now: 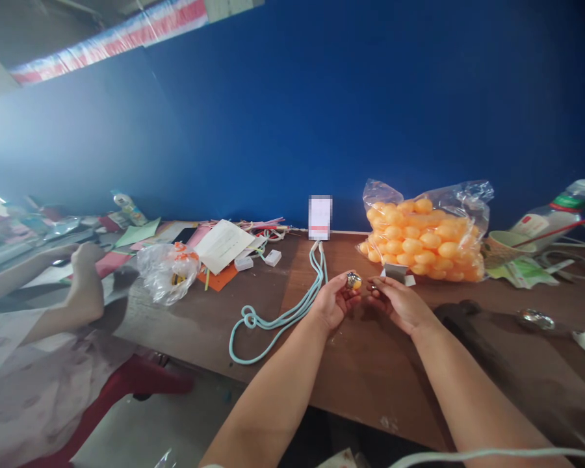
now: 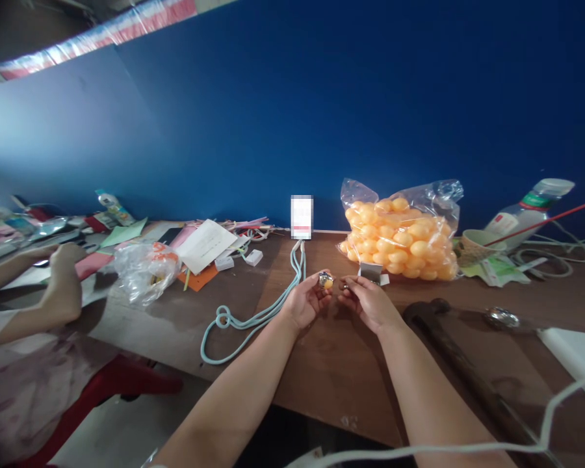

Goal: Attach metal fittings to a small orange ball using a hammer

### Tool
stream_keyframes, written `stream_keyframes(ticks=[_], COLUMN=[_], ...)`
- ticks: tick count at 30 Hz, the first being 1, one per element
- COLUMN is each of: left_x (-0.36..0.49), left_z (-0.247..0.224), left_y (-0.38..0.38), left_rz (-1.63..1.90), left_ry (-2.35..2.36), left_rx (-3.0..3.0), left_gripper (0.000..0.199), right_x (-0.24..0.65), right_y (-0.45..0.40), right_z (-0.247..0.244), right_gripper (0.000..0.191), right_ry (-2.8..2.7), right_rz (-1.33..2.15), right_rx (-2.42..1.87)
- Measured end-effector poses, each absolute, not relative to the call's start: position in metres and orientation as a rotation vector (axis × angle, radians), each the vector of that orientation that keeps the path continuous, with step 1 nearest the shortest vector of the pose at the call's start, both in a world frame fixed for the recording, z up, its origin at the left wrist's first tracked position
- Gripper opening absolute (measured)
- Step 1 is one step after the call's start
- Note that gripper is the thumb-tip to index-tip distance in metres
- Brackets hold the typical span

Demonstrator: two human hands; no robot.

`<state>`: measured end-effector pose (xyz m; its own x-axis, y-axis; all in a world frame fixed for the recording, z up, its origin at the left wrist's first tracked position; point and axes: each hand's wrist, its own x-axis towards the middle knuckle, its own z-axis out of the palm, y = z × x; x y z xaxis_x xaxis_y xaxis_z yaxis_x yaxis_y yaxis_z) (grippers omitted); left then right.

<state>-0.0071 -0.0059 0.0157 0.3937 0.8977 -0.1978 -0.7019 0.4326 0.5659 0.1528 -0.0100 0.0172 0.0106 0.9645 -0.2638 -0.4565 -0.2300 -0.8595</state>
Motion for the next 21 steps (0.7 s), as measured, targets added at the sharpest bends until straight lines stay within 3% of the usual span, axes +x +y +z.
stream_keyframes(ticks=[9, 21], left_x=[-0.005, -0.005], left_z=[0.013, 0.013], left_y=[-0.003, -0.002], left_rz=[1.057, 1.062], left_ry=[0.573, 0.572], left_rx=[0.366, 0.343], left_gripper=[0.021, 0.018], right_x=[0.161, 0.146], right_y=[-0.009, -0.019], right_z=[0.017, 0.030], right_gripper=[0.020, 0.024], right_ry=[-0.713, -0.871], right_rz=[1.556, 1.443], right_rx=[-0.954, -1.010])
